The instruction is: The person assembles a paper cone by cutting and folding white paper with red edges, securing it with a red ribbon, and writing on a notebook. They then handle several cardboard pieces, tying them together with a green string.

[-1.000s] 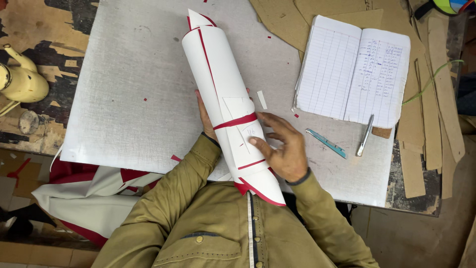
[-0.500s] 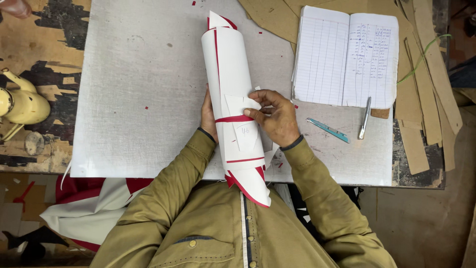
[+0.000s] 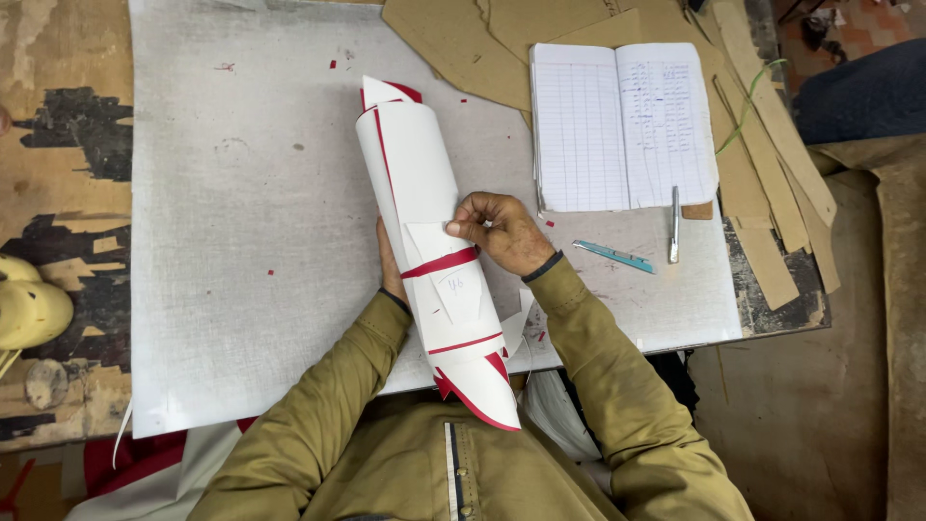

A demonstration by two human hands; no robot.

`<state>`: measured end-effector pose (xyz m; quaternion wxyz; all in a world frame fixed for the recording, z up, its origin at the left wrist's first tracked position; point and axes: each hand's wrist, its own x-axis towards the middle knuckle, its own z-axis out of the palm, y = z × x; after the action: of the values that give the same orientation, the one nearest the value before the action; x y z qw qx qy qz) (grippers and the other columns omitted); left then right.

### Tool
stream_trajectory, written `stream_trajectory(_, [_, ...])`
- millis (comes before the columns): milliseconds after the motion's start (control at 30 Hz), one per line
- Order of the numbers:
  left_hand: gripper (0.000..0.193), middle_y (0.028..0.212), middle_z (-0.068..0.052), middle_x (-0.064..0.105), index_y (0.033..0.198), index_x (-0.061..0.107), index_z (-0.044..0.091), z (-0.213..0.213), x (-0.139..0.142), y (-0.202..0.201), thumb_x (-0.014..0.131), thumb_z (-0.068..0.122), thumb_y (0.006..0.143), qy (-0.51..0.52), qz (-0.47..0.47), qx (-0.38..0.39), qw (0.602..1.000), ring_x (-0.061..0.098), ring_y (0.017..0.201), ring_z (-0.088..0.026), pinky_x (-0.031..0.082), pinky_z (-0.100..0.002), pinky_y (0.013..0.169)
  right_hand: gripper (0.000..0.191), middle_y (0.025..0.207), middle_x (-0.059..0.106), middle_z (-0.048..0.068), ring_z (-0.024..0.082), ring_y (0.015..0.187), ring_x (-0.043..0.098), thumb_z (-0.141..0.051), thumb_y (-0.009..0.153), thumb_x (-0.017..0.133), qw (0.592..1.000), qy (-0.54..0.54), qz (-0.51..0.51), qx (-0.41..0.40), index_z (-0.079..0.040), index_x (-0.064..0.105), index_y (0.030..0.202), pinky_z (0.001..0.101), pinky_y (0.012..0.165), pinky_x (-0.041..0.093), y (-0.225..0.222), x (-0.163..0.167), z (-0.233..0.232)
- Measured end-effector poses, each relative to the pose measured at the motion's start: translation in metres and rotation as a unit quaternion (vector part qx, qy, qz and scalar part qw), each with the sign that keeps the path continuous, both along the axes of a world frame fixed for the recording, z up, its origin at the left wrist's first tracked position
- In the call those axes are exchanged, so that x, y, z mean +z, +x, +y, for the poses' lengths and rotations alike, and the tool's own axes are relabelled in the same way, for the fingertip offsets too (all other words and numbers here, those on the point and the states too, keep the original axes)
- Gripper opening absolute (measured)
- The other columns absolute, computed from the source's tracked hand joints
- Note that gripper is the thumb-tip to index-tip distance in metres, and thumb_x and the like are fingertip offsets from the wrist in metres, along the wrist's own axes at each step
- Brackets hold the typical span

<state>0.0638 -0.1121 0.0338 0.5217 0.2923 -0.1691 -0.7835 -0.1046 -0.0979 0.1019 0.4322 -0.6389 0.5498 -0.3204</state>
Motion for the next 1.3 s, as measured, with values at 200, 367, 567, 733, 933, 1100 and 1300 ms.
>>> stream_trajectory(200, [0.080,0.119,-0.019,0.069,0.142,0.052,0.003,0.009,-0.002,-0.001,0.033,0.069,0.101,-0.014,0.063,-0.023,0.998,0.074,0.098,-0.024,0.064,-0.037,0.075,0.012,0.089,0.070,0.005,0.012,0.084,0.064,-0.015,0.093,0.076,0.984,-0.066,-0.098,-0.135,-0.005,0.070,0.095,0.0286,0.078,0.057,-0.001,-0.015,0.019])
stream_trajectory(367, [0.091,0.119,-0.030,0.068,0.147,0.048,-0.002,0.014,-0.008,0.000,0.028,0.072,0.098,-0.015,0.126,-0.063,0.990,0.074,0.096,-0.038,0.065,-0.049,0.076,0.017,0.102,0.072,0.005,0.016,0.091,0.072,-0.013,0.088,0.073,0.989,0.047,-0.037,-0.138,-0.005,0.072,0.102,0.0342,0.081,0.063,-0.047,-0.013,0.095])
stream_trajectory(567, [0.100,0.128,-0.032,0.062,0.154,0.041,0.005,0.014,-0.021,0.000,0.024,0.080,0.091,0.013,0.161,-0.067,0.985,0.071,0.104,-0.045,0.063,-0.061,0.081,0.023,0.101,0.069,0.012,0.031,0.099,0.064,-0.005,0.080,0.080,0.976,-0.160,0.146,0.030,-0.004,0.076,0.103,0.0385,0.086,0.056,-0.075,-0.039,0.141])
stream_trajectory(733, [0.101,0.131,-0.034,0.060,0.162,0.035,0.005,0.015,-0.030,-0.003,0.026,0.080,0.094,-0.018,0.082,-0.040,0.996,0.069,0.105,-0.047,0.060,-0.059,0.082,0.029,0.104,0.070,0.010,0.028,0.099,0.068,0.008,0.078,0.066,0.944,-0.237,0.220,0.062,-0.005,0.074,0.102,0.0374,0.084,0.059,-0.123,-0.054,0.136])
stream_trajectory(933, [0.102,0.129,-0.037,0.060,0.165,0.032,0.001,0.012,-0.030,-0.006,0.028,0.077,0.098,-0.072,0.015,-0.015,0.997,0.067,0.107,-0.046,0.060,-0.057,0.084,0.011,0.096,0.073,0.012,0.026,0.086,0.073,-0.001,0.088,0.072,0.949,-0.035,0.275,-0.153,-0.003,0.074,0.098,0.0339,0.077,0.061,-0.236,-0.008,0.196])
stream_trajectory(1100, [0.099,0.135,-0.027,0.058,0.165,0.026,0.008,0.015,-0.029,-0.010,0.028,0.076,0.094,-0.053,-0.029,0.000,0.998,0.068,0.109,-0.040,0.063,-0.055,0.087,0.028,0.099,0.076,0.009,0.020,0.088,0.075,0.003,0.075,0.074,0.913,0.267,0.304,0.048,-0.006,0.079,0.101,0.0311,0.079,0.064,-0.283,0.009,0.230])
stream_trajectory(1300, [0.089,0.153,-0.017,0.053,0.167,0.028,0.010,0.012,-0.038,-0.010,0.032,0.071,0.103,-0.056,-0.108,0.074,0.990,0.065,0.131,-0.024,0.060,-0.041,0.099,0.023,0.111,0.077,0.013,0.023,0.078,0.078,-0.020,0.091,0.075,0.913,0.141,0.334,-0.189,-0.008,0.077,0.110,0.0330,0.070,0.064,-0.281,0.012,0.174])
